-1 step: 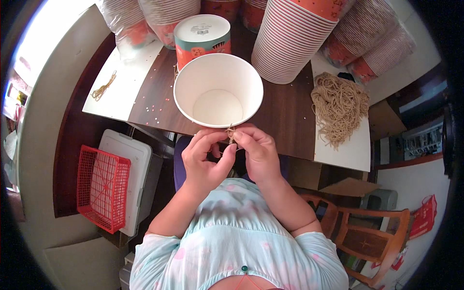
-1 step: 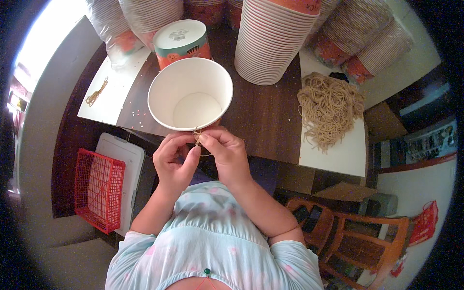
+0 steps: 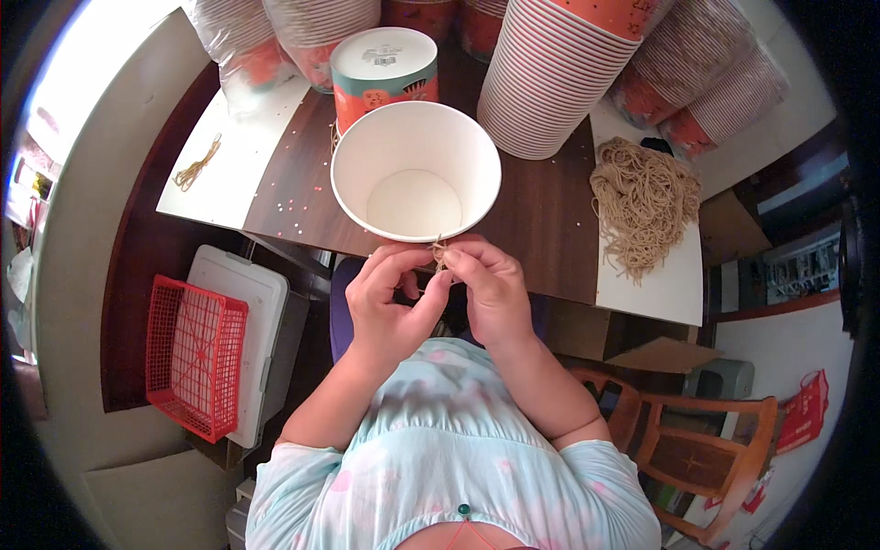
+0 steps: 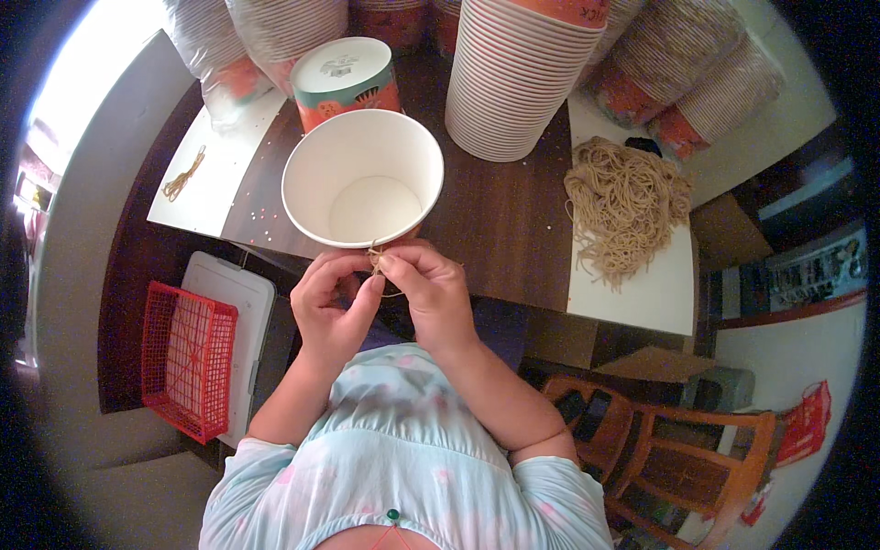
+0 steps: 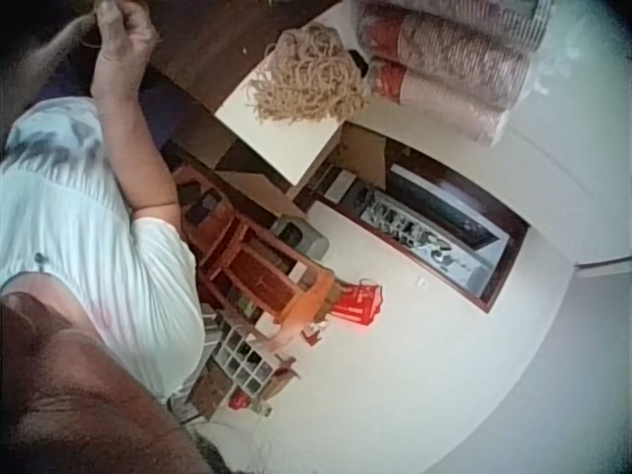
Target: Bundling paper cups with rubber bands for packaging at a workstation.
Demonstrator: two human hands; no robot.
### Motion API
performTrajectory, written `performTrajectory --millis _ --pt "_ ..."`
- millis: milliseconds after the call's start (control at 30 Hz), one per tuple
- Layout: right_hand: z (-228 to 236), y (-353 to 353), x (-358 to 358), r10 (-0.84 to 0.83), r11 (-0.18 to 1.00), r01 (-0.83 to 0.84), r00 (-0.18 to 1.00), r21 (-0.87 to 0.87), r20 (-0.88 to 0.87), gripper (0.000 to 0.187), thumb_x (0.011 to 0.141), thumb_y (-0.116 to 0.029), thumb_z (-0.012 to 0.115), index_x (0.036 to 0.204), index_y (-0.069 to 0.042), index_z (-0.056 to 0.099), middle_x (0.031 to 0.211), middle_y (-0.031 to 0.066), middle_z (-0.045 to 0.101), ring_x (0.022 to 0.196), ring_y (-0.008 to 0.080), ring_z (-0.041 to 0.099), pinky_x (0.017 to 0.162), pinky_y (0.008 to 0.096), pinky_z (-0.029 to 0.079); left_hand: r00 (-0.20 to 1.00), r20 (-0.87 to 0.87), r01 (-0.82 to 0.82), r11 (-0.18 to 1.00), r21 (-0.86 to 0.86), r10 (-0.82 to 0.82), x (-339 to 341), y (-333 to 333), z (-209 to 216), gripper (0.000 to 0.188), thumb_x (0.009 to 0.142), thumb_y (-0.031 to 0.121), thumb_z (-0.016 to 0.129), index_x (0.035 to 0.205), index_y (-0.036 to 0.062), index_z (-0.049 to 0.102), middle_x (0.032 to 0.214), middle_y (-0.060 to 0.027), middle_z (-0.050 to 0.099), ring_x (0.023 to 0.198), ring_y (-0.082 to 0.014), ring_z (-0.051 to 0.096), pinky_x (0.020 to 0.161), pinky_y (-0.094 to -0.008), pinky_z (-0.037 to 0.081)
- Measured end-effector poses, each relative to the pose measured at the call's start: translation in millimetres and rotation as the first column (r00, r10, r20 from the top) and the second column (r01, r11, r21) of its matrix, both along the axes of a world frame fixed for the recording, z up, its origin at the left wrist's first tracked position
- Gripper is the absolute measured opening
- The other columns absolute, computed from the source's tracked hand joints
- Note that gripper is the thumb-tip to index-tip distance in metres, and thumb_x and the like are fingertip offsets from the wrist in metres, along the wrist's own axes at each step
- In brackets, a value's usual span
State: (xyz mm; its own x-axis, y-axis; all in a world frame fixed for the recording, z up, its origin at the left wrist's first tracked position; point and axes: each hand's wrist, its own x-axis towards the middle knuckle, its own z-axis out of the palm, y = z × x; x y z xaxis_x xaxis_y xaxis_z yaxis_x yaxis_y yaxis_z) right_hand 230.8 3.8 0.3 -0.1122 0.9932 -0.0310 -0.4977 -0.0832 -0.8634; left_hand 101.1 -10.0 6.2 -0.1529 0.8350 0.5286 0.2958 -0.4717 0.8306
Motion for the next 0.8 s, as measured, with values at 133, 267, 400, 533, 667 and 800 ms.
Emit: performTrajectory --millis 133,267,400,533,667,800 --pt "-0.4 -0.1 1.0 -0.038 0.999 0.037 0.999 0.036 0.012 0.011 0.087 -0.008 0.060 0.094 -0.001 0.067 0.090 0.0051 0.067 0.079 0.0100 0.058 0.074 0.0240 0.046 1.000 -0.004 -0.025 1.000 -0.004 0.025 3.5 -0.5 -1.2 0.026 0.069 0.003 0.076 0.093 0.0003 0.065 0.091 -0.0092 0.065 0.054 -0.0073 0.050 0.046 -0.0204 0.041" --pt "0.4 -0.1 5.0 0.013 1.000 -0.013 1.000 -0.004 -0.006 0.011 0.088 -0.008 0.060 0.089 0.001 0.065 0.090 0.0040 0.065 0.083 0.0087 0.058 0.079 0.0236 0.046 0.996 -0.074 -0.046 0.998 0.053 0.049 4.1 0.1 -2.7 0.027 0.069 0.001 0.076 0.094 0.0008 0.065 0.093 -0.0085 0.064 0.055 -0.0070 0.050 0.046 -0.0201 0.041" --pt "2.1 0.4 5.8 0.035 0.999 -0.035 0.999 -0.004 0.009 0.010 0.088 -0.009 0.058 0.087 0.000 0.064 0.086 0.0025 0.064 0.081 0.0070 0.056 0.077 0.0229 0.046 0.995 -0.094 -0.015 0.993 0.115 0.026 2.7 0.7 -5.1 0.029 0.068 -0.002 0.075 0.096 0.0017 0.065 0.094 -0.0085 0.063 0.056 -0.0074 0.050 0.045 -0.0195 0.040" --pt "3.1 0.1 5.1 0.048 0.999 -0.048 0.999 -0.013 0.010 0.010 0.087 -0.009 0.058 0.086 0.000 0.063 0.087 0.0018 0.063 0.080 0.0066 0.055 0.077 0.0232 0.046 0.998 -0.036 0.055 0.987 0.153 -0.050 2.0 1.2 -3.4 0.032 0.068 -0.005 0.073 0.098 0.0027 0.066 0.096 -0.0090 0.062 0.058 -0.0087 0.053 0.044 -0.0200 0.040" --pt "2.0 -0.2 5.0 0.011 0.998 -0.018 0.994 0.056 0.111 0.009 0.088 -0.008 0.058 0.086 0.000 0.063 0.089 0.0015 0.062 0.081 0.0070 0.056 0.077 0.0239 0.046 0.988 -0.155 0.038 0.992 0.122 -0.019 3.0 -0.8 12.3 0.033 0.069 -0.007 0.072 0.100 0.0023 0.067 0.095 -0.0092 0.061 0.063 -0.0123 0.058 0.049 -0.0223 0.046" --pt "-1.6 -0.7 4.0 -0.037 0.996 0.027 0.992 0.085 0.117 0.011 0.089 -0.009 0.058 0.086 0.000 0.064 0.087 0.0016 0.062 0.081 0.0075 0.057 0.077 0.0235 0.046 0.970 -0.244 0.057 0.980 0.193 -0.008 1.4 1.4 6.0 0.031 0.071 -0.010 0.070 0.100 0.0007 0.067 0.094 -0.0105 0.062 0.073 -0.0193 0.065 0.062 -0.0269 0.053"
